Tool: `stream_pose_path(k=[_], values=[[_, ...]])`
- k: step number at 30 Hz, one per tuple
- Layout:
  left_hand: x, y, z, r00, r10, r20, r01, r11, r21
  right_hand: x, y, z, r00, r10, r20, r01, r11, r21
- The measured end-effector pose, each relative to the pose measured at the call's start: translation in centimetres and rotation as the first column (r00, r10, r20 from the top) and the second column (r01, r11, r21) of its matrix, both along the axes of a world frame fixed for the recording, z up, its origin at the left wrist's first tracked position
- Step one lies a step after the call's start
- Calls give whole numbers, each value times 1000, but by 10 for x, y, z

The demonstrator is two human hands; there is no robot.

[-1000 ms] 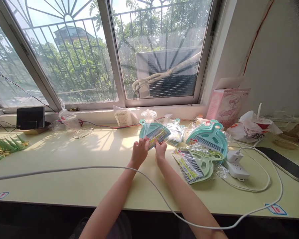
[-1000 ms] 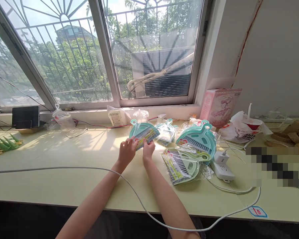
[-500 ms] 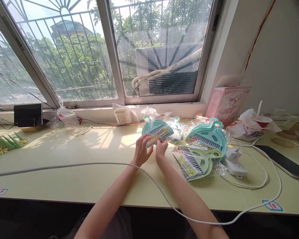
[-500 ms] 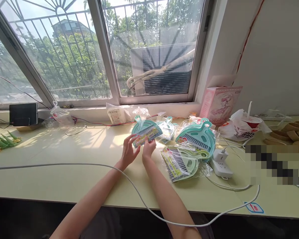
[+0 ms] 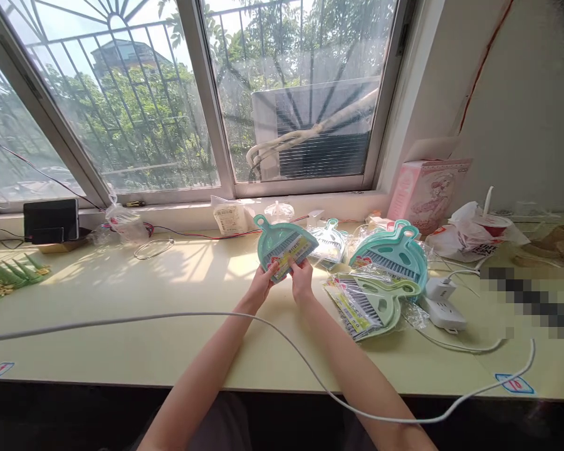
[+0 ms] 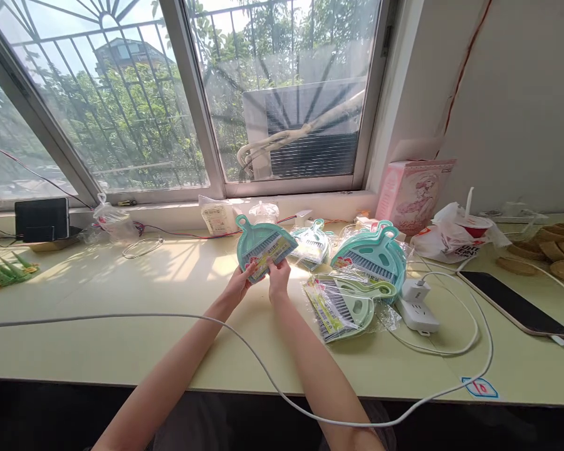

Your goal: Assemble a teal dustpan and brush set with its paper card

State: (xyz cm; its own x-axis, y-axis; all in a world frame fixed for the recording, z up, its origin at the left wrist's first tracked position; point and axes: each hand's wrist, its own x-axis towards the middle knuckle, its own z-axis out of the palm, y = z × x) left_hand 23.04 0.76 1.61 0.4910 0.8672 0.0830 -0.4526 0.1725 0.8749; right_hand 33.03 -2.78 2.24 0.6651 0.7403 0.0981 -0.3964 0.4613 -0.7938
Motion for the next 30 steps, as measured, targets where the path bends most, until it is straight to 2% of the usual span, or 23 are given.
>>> stream_pose_path(k=[2, 9, 13, 18, 25, 30], values=[[-1, -2, 1, 1000, 7, -28, -6, 1000, 16, 1, 0, -1, 1000, 2, 13, -2, 1000, -8], [-2, -1, -2, 988, 142, -59, -136, 986, 92, -5, 6, -15, 997, -74, 8, 75, 994, -75], [0, 3, -6, 970, 236, -54, -229, 968, 104, -3, 11, -18, 999, -38, 22, 40, 990, -132], [-1, 5, -7, 969, 238, -60, -230, 965, 125, -1, 12, -20, 993, -51, 107, 65, 989, -134], [1, 2, -7, 962, 267, -57, -257, 955, 148, -7, 11, -28, 969, -187, 159, 217, 957, -194], [1, 5, -6, 963, 237, -127, -209, 957, 202, -9, 13, -33, 961, -210, 178, 245, 946, -211]])
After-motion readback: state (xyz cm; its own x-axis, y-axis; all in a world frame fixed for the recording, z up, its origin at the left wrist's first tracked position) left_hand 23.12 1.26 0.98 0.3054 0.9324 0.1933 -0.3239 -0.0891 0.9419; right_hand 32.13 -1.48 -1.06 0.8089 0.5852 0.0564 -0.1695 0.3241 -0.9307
